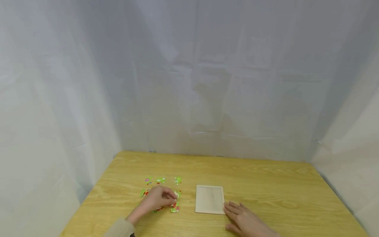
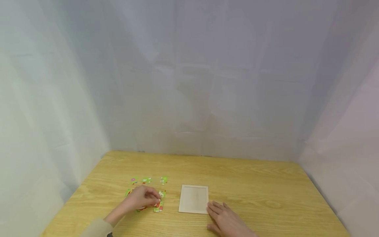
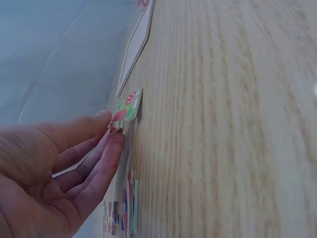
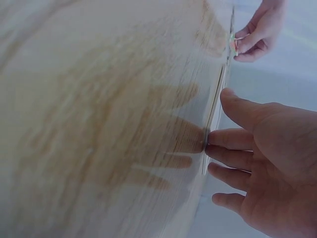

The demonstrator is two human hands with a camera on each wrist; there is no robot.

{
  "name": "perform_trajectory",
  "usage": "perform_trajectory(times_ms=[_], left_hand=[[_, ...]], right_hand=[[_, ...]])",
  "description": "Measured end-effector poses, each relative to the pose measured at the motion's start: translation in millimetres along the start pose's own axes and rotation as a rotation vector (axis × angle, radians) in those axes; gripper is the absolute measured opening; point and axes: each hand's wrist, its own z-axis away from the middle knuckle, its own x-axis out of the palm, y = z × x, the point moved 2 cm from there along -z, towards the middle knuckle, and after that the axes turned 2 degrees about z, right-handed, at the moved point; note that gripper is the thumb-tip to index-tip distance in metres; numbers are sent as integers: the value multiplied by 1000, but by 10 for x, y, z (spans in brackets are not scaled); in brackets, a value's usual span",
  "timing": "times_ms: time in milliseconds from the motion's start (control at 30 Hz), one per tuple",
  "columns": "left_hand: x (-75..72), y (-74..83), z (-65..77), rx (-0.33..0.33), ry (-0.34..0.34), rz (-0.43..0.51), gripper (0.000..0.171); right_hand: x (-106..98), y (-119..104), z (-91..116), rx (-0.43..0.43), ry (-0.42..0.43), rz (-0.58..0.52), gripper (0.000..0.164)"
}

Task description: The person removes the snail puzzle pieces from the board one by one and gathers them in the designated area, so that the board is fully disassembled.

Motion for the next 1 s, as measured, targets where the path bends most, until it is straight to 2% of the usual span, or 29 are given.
perform_trajectory(times_ms=[267,633,1000], left_hand=[[52,39,17,3,20,-47,14],[103,47,46,13,32,-118,13],[119,89,70,16,30,-129,13]], right_hand=[[-4,9,9,18,-26,-29,62],[-6,-19,22,16,-15,-27,62],[-30,3,17,-13,1,-73,60]])
